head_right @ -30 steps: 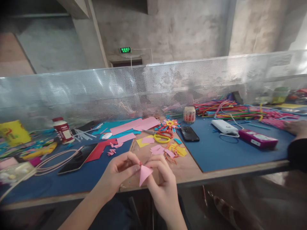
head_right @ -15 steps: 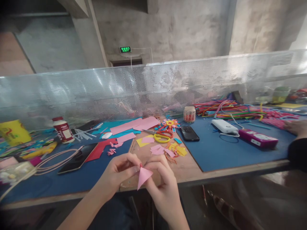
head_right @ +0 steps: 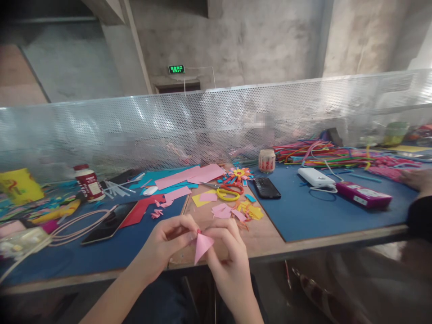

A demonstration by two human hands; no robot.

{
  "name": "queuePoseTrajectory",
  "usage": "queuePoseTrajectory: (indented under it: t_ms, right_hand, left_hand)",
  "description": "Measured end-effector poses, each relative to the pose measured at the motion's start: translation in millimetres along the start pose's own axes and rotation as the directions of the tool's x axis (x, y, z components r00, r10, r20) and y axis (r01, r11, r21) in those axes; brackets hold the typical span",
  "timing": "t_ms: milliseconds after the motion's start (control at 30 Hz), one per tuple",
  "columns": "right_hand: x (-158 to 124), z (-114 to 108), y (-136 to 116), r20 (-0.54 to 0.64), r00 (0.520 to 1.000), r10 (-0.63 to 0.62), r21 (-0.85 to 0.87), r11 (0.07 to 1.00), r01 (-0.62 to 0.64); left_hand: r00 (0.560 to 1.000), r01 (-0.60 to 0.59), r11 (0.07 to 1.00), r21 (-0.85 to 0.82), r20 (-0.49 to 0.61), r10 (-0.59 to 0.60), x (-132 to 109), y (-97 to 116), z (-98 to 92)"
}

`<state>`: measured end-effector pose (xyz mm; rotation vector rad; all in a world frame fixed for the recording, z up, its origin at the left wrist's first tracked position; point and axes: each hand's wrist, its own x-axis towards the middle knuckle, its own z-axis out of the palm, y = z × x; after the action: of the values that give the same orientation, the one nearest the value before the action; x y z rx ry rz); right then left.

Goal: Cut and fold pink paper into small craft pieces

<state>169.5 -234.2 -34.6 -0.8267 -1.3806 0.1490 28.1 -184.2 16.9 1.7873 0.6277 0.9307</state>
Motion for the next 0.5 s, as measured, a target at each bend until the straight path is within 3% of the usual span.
queuePoseTrajectory:
  t_ms: [200, 500]
  right_hand:
    - [-6, 11, 3, -0.228, 0.963, -0.142, -0.205, 0.974, 0.095]
    - [-9, 15, -2, -0.257, 0.940, -0.225, -0.280, 0.948, 0.150]
  left_hand:
    - [0.993, -0.108, 0.992, 0.067, -0.034, 0.110, 0, -2, 0.2]
    - [0.982, -0.173, 0.980, 0.095, -0.054, 0.179, -1, 2, 1.4]
